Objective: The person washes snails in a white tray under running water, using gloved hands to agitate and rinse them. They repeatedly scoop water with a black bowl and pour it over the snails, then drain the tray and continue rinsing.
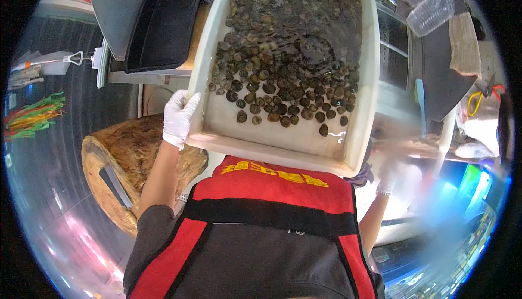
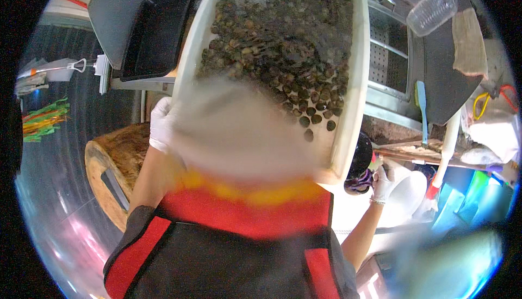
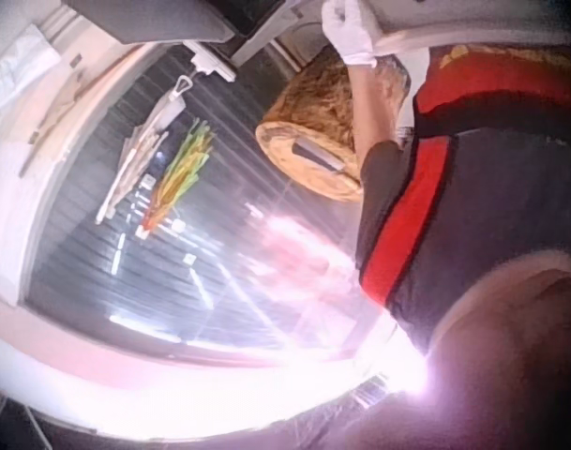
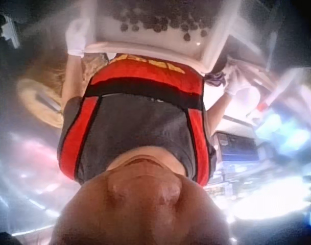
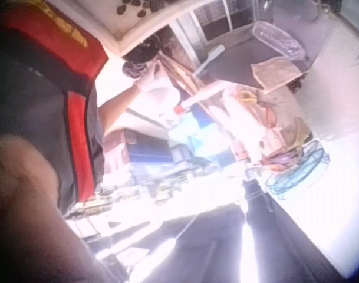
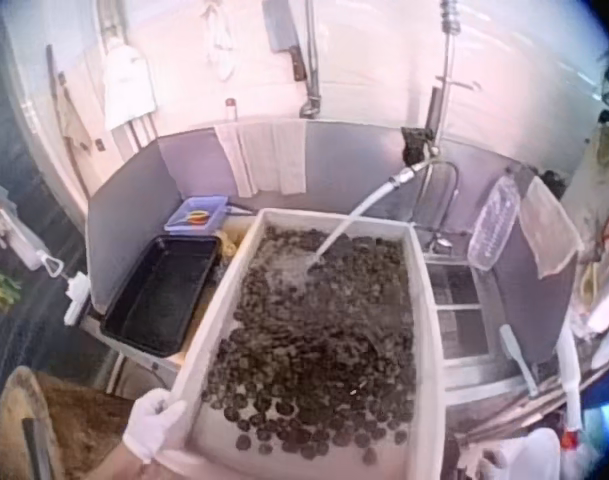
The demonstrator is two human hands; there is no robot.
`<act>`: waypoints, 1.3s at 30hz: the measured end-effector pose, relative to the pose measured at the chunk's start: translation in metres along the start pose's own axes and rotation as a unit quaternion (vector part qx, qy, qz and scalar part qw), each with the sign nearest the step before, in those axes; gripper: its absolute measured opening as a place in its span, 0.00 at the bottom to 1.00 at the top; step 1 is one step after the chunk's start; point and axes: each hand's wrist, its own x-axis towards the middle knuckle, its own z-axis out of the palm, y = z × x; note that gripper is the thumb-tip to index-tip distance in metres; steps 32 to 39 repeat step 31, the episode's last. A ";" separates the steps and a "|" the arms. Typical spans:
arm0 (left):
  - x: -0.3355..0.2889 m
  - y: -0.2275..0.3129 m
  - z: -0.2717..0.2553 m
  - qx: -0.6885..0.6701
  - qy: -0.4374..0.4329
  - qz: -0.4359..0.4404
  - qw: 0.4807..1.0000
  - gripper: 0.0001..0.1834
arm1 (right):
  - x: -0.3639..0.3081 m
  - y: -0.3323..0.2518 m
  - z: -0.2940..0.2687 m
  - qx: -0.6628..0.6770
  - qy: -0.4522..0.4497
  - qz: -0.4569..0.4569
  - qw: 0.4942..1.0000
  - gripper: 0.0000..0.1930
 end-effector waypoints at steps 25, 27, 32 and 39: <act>0.004 -0.003 0.000 -0.011 -0.004 0.046 0.999 0.07 | 0.023 -0.218 0.341 -0.597 -0.262 -0.422 0.630 0.39; 0.000 0.000 0.001 0.058 0.011 0.070 0.996 0.08 | -0.007 -0.210 0.361 -0.660 -0.292 -0.411 0.557 0.40; 0.003 0.001 -0.004 0.155 0.024 0.089 0.984 0.10 | -0.019 -0.199 0.366 -0.674 -0.425 -0.383 0.467 0.41; 0.003 0.001 -0.004 0.155 0.024 0.089 0.984 0.10 | -0.019 -0.199 0.366 -0.674 -0.425 -0.383 0.467 0.41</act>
